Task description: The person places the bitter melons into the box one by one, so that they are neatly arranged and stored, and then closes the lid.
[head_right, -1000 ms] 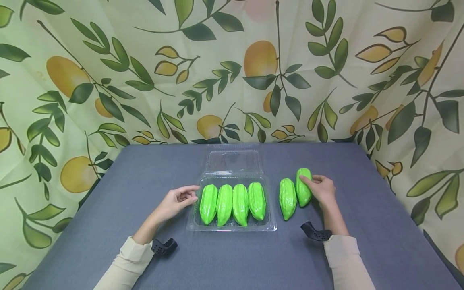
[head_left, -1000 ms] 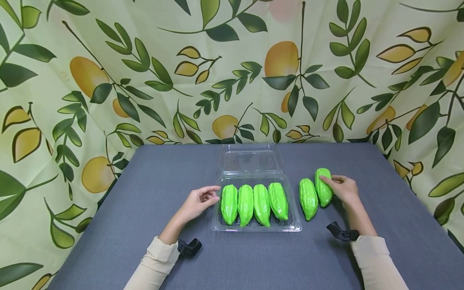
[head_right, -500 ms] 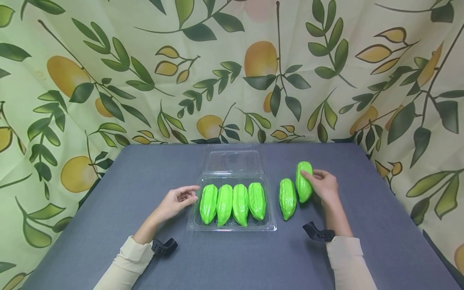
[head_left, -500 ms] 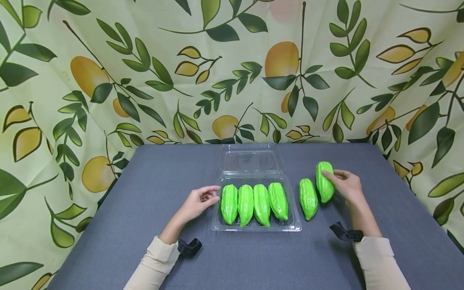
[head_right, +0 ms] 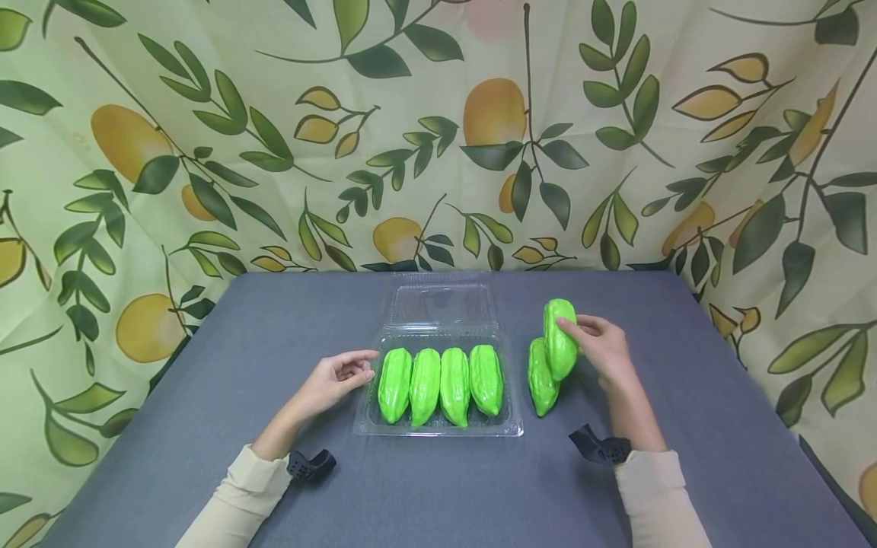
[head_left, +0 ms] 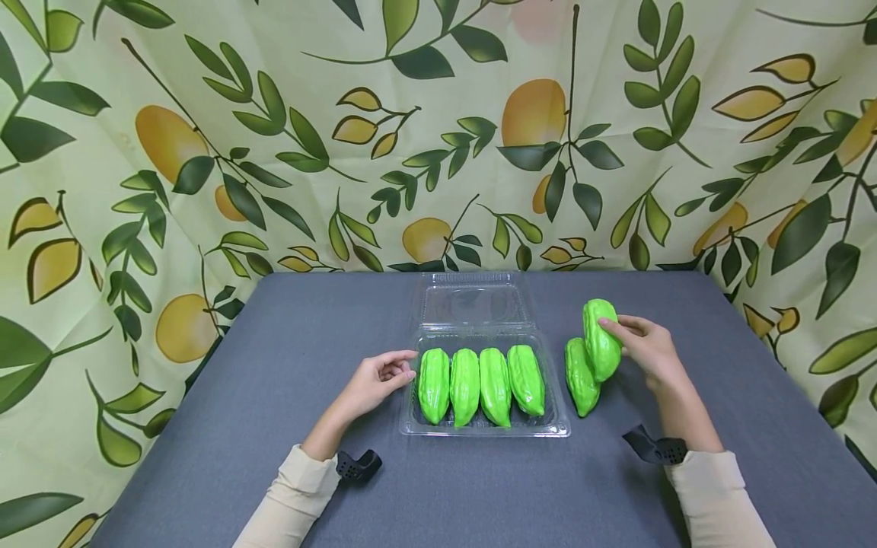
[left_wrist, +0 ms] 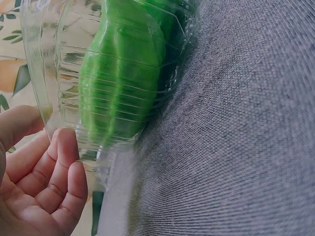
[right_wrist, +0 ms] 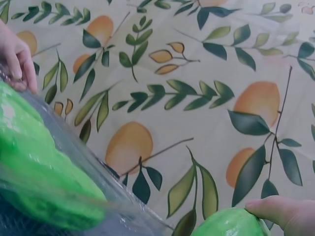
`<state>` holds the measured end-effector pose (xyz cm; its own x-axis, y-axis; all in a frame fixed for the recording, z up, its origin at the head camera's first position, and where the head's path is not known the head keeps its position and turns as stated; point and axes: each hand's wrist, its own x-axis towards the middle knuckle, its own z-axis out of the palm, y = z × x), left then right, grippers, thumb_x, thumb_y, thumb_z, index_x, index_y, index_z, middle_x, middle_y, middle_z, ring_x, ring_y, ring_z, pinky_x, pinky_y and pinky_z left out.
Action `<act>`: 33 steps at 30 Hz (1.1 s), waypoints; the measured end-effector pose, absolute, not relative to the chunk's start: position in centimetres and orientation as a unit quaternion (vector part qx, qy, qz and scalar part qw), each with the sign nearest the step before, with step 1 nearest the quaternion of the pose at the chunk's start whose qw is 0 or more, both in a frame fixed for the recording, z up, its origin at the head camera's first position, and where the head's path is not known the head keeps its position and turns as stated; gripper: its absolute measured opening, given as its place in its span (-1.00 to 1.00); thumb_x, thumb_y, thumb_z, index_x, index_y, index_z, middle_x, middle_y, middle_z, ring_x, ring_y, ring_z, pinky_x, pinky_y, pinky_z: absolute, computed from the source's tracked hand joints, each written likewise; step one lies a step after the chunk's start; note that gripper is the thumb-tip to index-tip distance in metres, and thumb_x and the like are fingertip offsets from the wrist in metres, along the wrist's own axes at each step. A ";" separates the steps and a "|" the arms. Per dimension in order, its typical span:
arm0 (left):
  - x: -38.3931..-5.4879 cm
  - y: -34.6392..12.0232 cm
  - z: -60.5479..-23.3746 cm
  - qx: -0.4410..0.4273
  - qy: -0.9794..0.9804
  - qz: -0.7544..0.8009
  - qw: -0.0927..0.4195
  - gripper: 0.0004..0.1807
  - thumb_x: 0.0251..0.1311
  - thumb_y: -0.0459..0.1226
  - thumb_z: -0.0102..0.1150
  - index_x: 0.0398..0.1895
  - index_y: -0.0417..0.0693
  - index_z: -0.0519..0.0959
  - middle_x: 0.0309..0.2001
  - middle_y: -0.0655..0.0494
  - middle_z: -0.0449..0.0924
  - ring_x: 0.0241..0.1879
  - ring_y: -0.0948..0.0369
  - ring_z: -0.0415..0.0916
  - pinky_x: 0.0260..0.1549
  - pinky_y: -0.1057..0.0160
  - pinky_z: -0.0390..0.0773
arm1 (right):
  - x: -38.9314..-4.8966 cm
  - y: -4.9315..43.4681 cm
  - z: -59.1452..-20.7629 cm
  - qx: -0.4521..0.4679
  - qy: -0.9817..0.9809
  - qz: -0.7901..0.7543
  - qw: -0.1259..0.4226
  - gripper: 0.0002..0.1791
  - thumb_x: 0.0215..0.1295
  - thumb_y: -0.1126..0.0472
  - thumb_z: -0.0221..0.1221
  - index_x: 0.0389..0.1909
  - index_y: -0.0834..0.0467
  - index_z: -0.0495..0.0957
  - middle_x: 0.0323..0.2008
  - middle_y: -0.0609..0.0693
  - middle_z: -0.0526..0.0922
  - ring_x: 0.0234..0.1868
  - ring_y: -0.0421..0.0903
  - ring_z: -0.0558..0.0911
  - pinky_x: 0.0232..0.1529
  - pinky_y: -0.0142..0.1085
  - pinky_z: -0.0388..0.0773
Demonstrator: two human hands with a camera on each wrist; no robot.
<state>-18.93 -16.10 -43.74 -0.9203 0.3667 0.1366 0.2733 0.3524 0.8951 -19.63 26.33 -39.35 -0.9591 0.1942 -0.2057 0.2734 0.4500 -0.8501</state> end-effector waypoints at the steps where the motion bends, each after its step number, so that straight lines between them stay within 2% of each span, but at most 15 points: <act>1: -18.9 -16.1 -43.8 0.195 0.822 0.534 0.044 -0.62 0.23 -0.40 0.18 0.09 -0.43 0.51 -0.25 -0.27 0.55 -0.39 0.49 0.42 -0.34 0.51 0.48 | -19.6 26.2 -39.3 0.130 0.846 -0.514 0.044 -0.06 0.33 -0.29 -0.01 0.45 0.35 0.06 0.38 0.38 0.22 -0.29 -0.57 0.38 -0.23 -0.61 0.46; 5: -19.0 -16.1 -43.8 0.193 0.824 0.530 0.044 -0.62 0.23 -0.40 0.18 0.09 -0.42 0.51 -0.25 -0.26 0.56 -0.38 0.49 0.42 -0.34 0.51 0.48 | -19.6 25.8 -39.3 0.111 0.836 -0.535 0.057 -0.06 0.35 -0.26 -0.01 0.45 0.37 0.02 0.39 0.39 0.18 -0.33 -0.63 0.38 -0.25 -0.66 0.45; 13: -18.8 -16.0 -43.6 0.191 0.822 0.534 0.047 -0.63 0.23 -0.41 0.18 0.09 -0.43 0.51 -0.25 -0.26 0.55 -0.39 0.50 0.42 -0.34 0.51 0.48 | -19.4 24.7 -38.9 0.094 0.834 -0.540 0.055 -0.09 0.35 -0.23 0.01 0.43 0.37 0.07 0.35 0.35 0.25 -0.30 -0.63 0.39 -0.22 -0.67 0.44; 22: -18.7 -16.1 -43.5 0.185 0.827 0.529 0.051 -0.62 0.24 -0.39 0.18 0.10 -0.40 0.51 -0.24 -0.26 0.57 -0.38 0.49 0.42 -0.33 0.50 0.49 | -19.1 23.3 -38.9 0.075 0.836 -0.539 0.074 -0.13 0.37 -0.21 0.01 0.43 0.37 0.09 0.34 0.34 0.28 -0.26 -0.55 0.43 -0.15 -0.63 0.48; 25: -18.6 -16.2 -43.6 0.181 0.829 0.527 0.053 -0.62 0.24 -0.39 0.18 0.10 -0.39 0.51 -0.23 -0.26 0.57 -0.38 0.48 0.42 -0.33 0.49 0.49 | -19.0 22.5 -39.0 0.071 0.835 -0.539 0.084 -0.14 0.38 -0.20 0.01 0.43 0.36 0.09 0.33 0.34 0.29 -0.20 -0.44 0.49 -0.12 -0.58 0.50; 28: -18.7 -16.2 -43.6 0.179 0.829 0.527 0.055 -0.62 0.24 -0.39 0.18 0.11 -0.39 0.51 -0.24 -0.25 0.56 -0.39 0.47 0.42 -0.34 0.49 0.48 | -18.8 21.7 -39.2 0.067 0.829 -0.546 0.095 -0.16 0.39 -0.18 0.01 0.43 0.36 0.08 0.35 0.33 0.28 -0.01 -0.17 0.55 0.01 -0.43 0.54; 30: -18.7 -16.2 -43.6 0.181 0.829 0.526 0.054 -0.62 0.24 -0.39 0.18 0.11 -0.39 0.51 -0.24 -0.25 0.56 -0.39 0.47 0.42 -0.35 0.49 0.48 | -18.8 21.2 -39.2 0.063 0.826 -0.550 0.104 -0.15 0.40 -0.18 0.00 0.44 0.35 0.06 0.37 0.33 0.25 0.14 0.01 0.50 0.11 -0.31 0.53; 33: -18.8 -16.2 -43.6 0.182 0.829 0.527 0.052 -0.62 0.24 -0.39 0.18 0.10 -0.39 0.51 -0.24 -0.26 0.57 -0.39 0.46 0.42 -0.35 0.49 0.48 | -18.7 20.6 -39.1 0.057 0.821 -0.557 0.113 -0.15 0.40 -0.16 0.01 0.45 0.35 0.05 0.37 0.33 0.24 0.18 0.05 0.48 0.15 -0.26 0.53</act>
